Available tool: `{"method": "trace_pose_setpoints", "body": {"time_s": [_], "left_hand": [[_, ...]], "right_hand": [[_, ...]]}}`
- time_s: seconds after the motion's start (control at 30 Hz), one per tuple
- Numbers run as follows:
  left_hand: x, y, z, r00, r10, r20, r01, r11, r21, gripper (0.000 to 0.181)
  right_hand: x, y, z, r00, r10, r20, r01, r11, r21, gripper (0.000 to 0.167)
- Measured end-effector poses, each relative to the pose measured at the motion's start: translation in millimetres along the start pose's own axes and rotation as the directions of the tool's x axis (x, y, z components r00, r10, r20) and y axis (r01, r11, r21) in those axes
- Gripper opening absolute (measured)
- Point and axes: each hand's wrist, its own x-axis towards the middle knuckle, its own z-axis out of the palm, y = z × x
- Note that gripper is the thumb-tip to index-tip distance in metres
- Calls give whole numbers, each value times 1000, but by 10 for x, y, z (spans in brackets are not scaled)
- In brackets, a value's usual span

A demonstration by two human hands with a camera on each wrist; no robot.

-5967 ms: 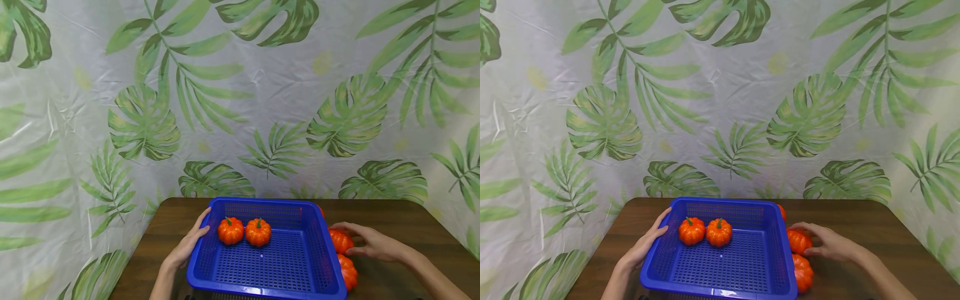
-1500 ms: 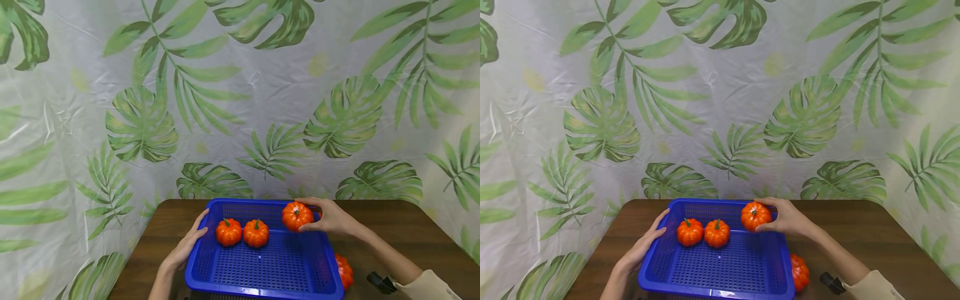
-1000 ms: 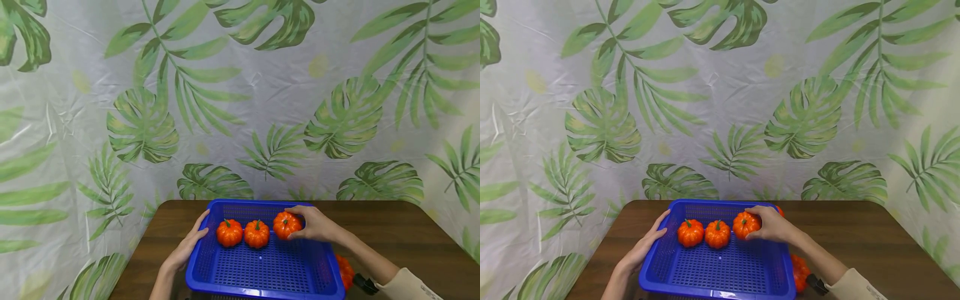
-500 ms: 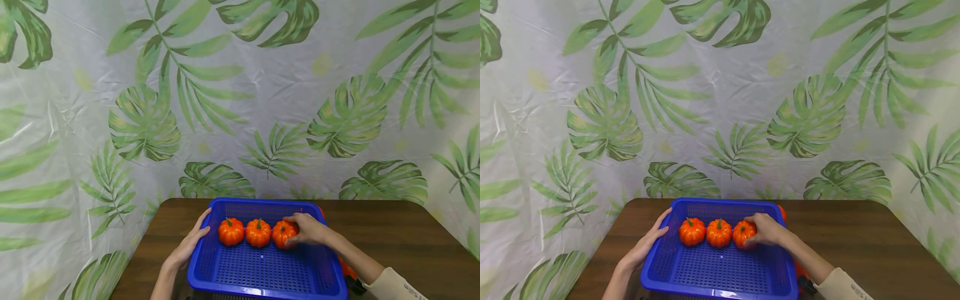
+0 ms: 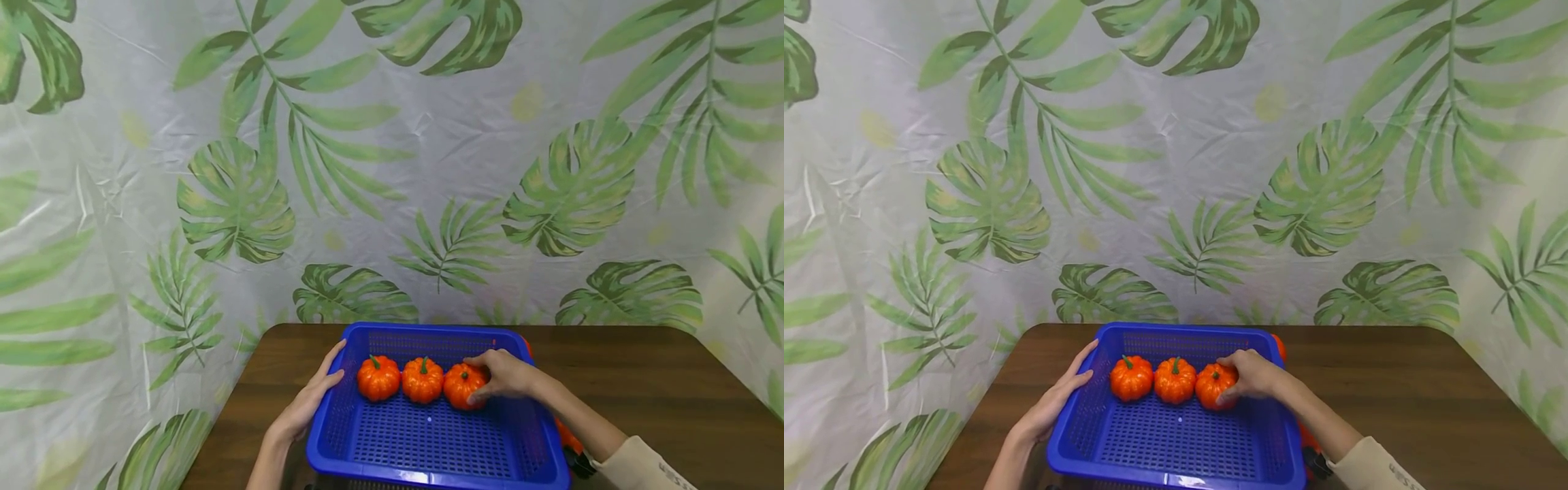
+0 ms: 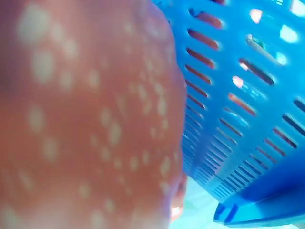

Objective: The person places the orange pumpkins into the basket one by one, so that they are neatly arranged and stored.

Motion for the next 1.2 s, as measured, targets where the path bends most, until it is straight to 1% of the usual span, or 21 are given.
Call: {"method": "trace_pose_setpoints", "body": {"time_s": [0.07, 0.2, 0.37, 0.53, 0.73, 0.93, 1.07, 1.13, 1.2], "left_hand": [[-2, -1, 2, 1000, -4, 9, 5, 1000, -8, 61], [-4, -1, -1, 1000, -6, 14, 6, 1000, -16, 61], [-5, 4, -6, 1000, -1, 13, 1, 1000, -8, 61], [-1, 2, -5, 1000, -3, 15, 3, 1000, -14, 61], [-8, -7, -12, 1000, -1, 16, 1, 1000, -9, 61], [-30, -7, -11, 1000, -5, 9, 5, 1000, -5, 62], [-25, 8, -7, 1000, -7, 18, 7, 1000, -5, 62], [-18, 11, -2, 1000, -7, 24, 7, 1000, -8, 62], [-14, 10, 6, 1000, -9, 30, 10, 1000, -9, 62]], "right_hand": [[-8, 6, 17, 999, -24, -35, 24, 999, -23, 77], [-12, 18, 44, 995, -47, -82, 45, 999, -26, 77], [6, 20, 53, 992, -47, -115, 42, 998, -40, 75], [-5, 5, 62, 990, -55, -131, 50, 998, -41, 76], [13, 19, 88, 982, -74, -175, 64, 996, -61, 73], [24, 15, 101, 982, -59, -178, 52, 998, -46, 71], [6, 2, 96, 981, -39, -188, 30, 998, -46, 72], [-26, -5, 71, 977, -28, -210, 20, 999, -38, 71], [-79, -9, 32, 968, -14, -250, 14, 1000, -5, 68]]}}
